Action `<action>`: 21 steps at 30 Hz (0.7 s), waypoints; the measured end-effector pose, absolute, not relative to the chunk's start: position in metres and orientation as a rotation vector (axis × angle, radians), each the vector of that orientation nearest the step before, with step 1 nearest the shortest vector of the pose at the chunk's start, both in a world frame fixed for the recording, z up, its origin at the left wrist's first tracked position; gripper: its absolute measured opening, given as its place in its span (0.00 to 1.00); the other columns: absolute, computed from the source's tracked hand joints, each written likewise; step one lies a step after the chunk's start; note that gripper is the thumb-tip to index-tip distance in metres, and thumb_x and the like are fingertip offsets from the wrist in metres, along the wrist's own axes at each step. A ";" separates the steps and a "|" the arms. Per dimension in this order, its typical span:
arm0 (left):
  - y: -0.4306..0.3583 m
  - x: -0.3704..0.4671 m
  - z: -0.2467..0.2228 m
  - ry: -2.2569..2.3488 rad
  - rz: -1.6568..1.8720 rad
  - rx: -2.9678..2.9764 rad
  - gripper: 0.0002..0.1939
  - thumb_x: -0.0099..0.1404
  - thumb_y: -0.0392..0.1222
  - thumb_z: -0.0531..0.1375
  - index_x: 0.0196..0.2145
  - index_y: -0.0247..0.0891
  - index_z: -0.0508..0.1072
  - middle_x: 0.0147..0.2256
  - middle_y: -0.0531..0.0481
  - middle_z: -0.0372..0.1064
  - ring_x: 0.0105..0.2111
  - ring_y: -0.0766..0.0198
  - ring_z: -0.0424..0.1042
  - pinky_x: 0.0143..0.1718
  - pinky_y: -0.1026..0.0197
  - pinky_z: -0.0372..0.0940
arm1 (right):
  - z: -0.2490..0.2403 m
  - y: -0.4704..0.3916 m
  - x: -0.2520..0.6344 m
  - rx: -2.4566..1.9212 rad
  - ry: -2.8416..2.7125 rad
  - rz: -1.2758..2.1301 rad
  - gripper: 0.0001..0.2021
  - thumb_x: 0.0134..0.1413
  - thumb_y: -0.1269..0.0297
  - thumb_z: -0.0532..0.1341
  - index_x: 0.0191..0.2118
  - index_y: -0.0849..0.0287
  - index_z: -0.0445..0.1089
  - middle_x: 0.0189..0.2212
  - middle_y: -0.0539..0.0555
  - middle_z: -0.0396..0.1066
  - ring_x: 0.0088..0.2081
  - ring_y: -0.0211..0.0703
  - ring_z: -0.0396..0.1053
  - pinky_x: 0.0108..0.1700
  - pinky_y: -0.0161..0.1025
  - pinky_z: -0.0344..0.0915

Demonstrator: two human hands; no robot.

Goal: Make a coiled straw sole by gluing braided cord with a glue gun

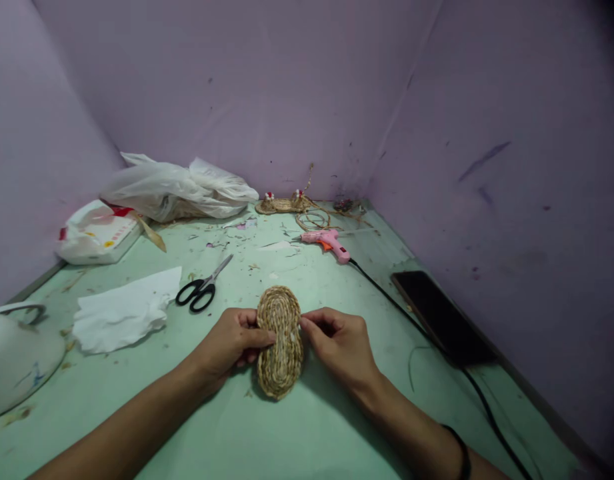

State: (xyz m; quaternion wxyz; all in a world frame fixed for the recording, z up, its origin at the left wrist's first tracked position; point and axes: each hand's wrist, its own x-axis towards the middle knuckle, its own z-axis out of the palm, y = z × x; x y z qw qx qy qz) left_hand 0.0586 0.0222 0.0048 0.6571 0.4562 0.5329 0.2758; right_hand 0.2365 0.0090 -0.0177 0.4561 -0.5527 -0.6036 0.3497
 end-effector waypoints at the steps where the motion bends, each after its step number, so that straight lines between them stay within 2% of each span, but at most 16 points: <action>1: 0.022 0.059 0.005 1.210 0.622 1.034 0.11 0.44 0.43 0.63 0.23 0.33 0.70 0.12 0.59 0.57 0.12 0.76 0.50 0.12 0.70 0.42 | -0.018 0.009 0.237 -1.377 -1.507 0.835 0.09 0.47 0.64 0.61 0.26 0.62 0.76 0.21 0.54 0.75 0.22 0.40 0.69 0.25 0.35 0.64; 7: 0.023 0.059 0.004 1.208 0.588 1.045 0.10 0.45 0.43 0.63 0.23 0.35 0.69 0.10 0.60 0.56 0.10 0.76 0.49 0.11 0.71 0.41 | -0.015 0.010 0.236 -1.399 -1.586 0.770 0.10 0.48 0.65 0.57 0.25 0.63 0.73 0.19 0.52 0.72 0.19 0.36 0.66 0.22 0.32 0.61; 12: 0.024 0.059 0.004 1.205 0.579 1.038 0.09 0.44 0.43 0.63 0.22 0.34 0.69 0.10 0.59 0.57 0.10 0.76 0.50 0.11 0.71 0.41 | -0.015 0.012 0.234 -1.420 -1.637 0.729 0.06 0.44 0.68 0.56 0.21 0.61 0.68 0.15 0.48 0.66 0.18 0.33 0.62 0.20 0.29 0.58; 21: 0.025 0.061 0.009 1.226 0.564 1.012 0.08 0.41 0.41 0.62 0.18 0.35 0.67 0.08 0.59 0.56 0.09 0.76 0.50 0.09 0.72 0.42 | -0.016 0.008 0.235 -1.429 -1.834 0.452 0.03 0.45 0.69 0.56 0.24 0.60 0.66 0.19 0.48 0.67 0.19 0.33 0.60 0.23 0.31 0.55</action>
